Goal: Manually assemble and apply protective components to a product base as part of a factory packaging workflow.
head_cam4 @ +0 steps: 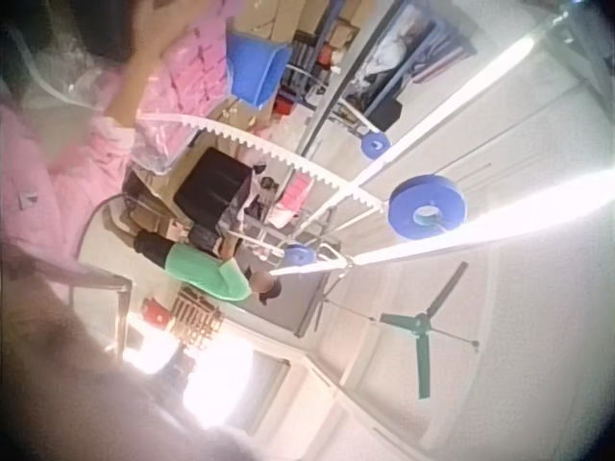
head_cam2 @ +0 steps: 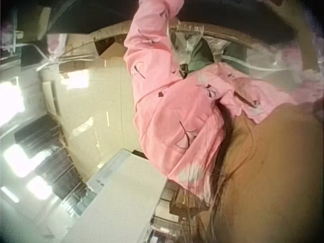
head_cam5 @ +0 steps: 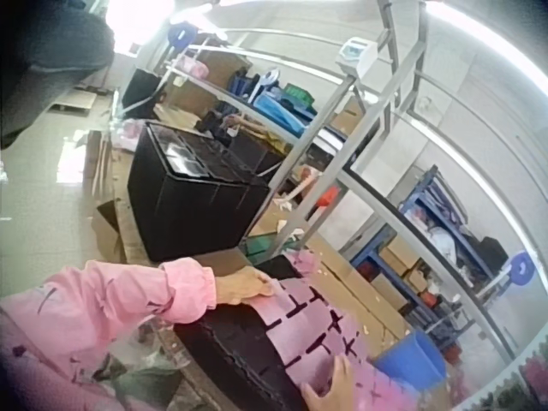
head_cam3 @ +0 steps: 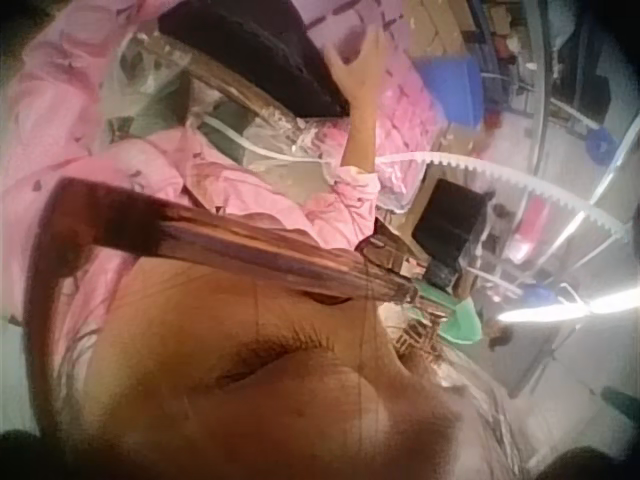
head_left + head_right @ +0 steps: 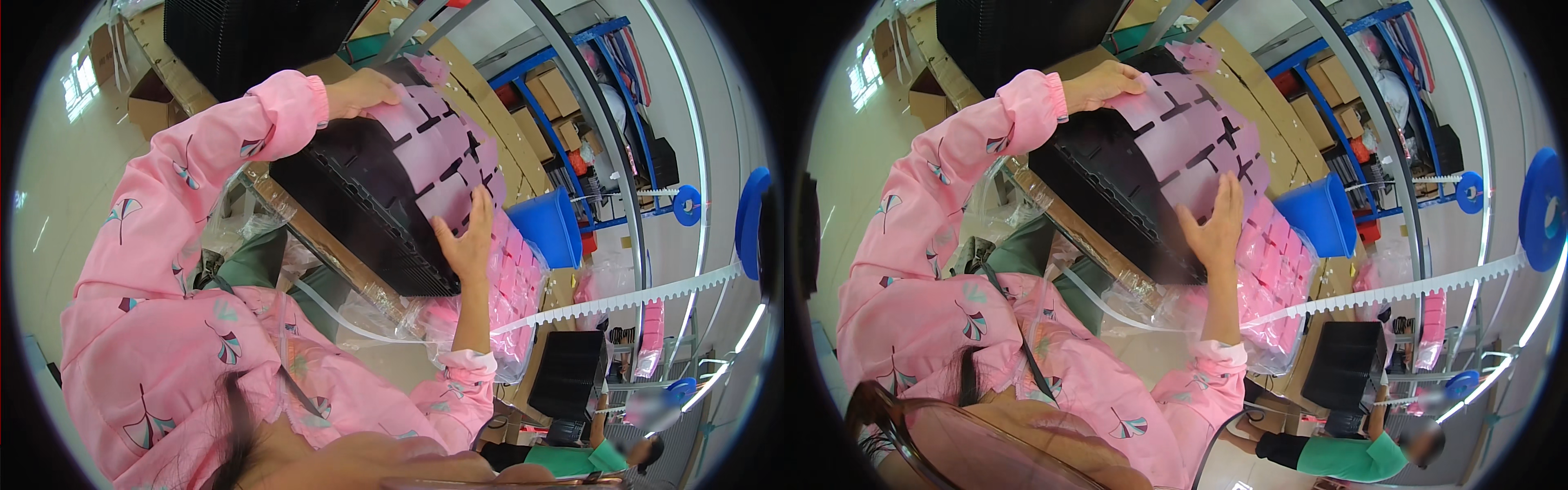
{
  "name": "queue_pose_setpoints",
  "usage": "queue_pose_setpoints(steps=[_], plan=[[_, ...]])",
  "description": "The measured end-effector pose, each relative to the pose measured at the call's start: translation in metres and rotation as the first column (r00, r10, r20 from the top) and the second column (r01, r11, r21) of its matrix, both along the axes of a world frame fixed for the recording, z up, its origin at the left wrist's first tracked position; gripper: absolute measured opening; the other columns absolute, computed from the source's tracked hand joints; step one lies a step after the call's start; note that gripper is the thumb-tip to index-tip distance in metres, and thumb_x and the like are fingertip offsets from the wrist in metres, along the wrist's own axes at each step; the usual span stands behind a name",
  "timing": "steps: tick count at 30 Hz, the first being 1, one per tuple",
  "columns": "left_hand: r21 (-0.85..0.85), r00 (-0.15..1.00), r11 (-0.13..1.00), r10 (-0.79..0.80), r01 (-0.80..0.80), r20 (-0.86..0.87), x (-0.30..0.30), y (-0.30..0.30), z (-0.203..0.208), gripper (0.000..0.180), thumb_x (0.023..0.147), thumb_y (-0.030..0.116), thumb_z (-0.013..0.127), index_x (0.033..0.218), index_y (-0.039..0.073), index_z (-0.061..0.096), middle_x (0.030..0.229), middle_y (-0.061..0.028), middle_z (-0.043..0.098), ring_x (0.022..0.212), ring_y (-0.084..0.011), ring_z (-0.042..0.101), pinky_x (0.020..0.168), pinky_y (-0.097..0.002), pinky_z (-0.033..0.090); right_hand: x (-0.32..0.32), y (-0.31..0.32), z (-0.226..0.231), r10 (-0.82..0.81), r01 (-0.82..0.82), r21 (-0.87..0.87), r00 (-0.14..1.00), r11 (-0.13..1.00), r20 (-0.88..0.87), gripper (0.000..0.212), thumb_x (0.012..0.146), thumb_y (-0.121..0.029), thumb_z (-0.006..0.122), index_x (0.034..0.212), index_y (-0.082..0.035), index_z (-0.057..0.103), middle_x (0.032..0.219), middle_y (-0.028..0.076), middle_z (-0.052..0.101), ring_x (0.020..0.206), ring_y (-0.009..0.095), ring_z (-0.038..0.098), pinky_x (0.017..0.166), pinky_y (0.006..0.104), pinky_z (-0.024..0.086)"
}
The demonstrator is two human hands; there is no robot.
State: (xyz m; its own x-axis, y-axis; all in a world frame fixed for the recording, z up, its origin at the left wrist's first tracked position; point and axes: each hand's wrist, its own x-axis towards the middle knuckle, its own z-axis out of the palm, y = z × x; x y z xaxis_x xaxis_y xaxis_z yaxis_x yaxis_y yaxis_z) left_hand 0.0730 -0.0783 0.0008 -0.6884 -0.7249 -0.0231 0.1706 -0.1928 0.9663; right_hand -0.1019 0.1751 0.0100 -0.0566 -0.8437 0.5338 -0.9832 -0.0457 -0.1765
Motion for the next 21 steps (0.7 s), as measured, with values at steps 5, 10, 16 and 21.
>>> queue_pose_setpoints(steps=[5,10,16,21], plan=[[0.059,0.998,0.997,0.054,-0.057,0.035,0.002,0.007,0.003,0.024,0.082,0.008,0.057,0.104,0.001,0.059,0.087,-0.0046,0.062,0.069,-0.009,0.06,0.061,-0.024,0.051,0.008,0.0,-0.008,-0.045,0.049,0.059,0.997,0.997,-0.068,0.079,0.063,-0.025,0.071,0.126,0.004,0.033,0.131,0.023,0.034,0.121,0.037,0.033,0.1,0.0419,0.027],[0.009,0.988,0.988,0.154,-0.154,-0.025,0.003,-0.008,0.001,0.024,0.083,0.006,0.055,0.107,0.002,0.057,0.089,-0.0049,0.062,0.071,-0.0096,0.061,0.063,-0.0235,0.052,0.023,-0.006,-0.004,-0.035,0.046,0.078,0.991,0.996,-0.131,0.076,0.063,-0.023,0.069,0.124,0.004,0.035,0.13,0.023,0.035,0.121,0.037,0.033,0.1,0.0426,0.027],[0.012,0.991,0.991,0.131,-0.131,0.002,0.017,-0.012,0.001,0.024,0.08,0.007,0.057,0.104,0.005,0.06,0.082,-0.0039,0.063,0.068,-0.0111,0.06,0.059,-0.0256,0.049,-0.002,-0.003,-0.02,-0.142,0.135,-0.05,0.97,0.99,-0.195,0.049,0.068,-0.014,0.064,0.112,0.003,0.049,0.121,0.021,0.046,0.112,0.035,0.044,0.094,0.0418,0.035],[-0.032,0.992,0.995,0.093,-0.091,0.091,0.034,-0.014,-0.003,0.02,0.079,0.008,0.058,0.099,0.006,0.062,0.081,-0.0029,0.063,0.066,-0.0102,0.059,0.06,-0.025,0.048,0.0,-0.001,-0.017,-0.119,0.092,-0.146,0.976,0.985,-0.183,0.015,0.074,-0.005,0.058,0.088,0.001,0.062,0.1,0.015,0.061,0.093,0.03,0.057,0.081,0.0363,0.046]])
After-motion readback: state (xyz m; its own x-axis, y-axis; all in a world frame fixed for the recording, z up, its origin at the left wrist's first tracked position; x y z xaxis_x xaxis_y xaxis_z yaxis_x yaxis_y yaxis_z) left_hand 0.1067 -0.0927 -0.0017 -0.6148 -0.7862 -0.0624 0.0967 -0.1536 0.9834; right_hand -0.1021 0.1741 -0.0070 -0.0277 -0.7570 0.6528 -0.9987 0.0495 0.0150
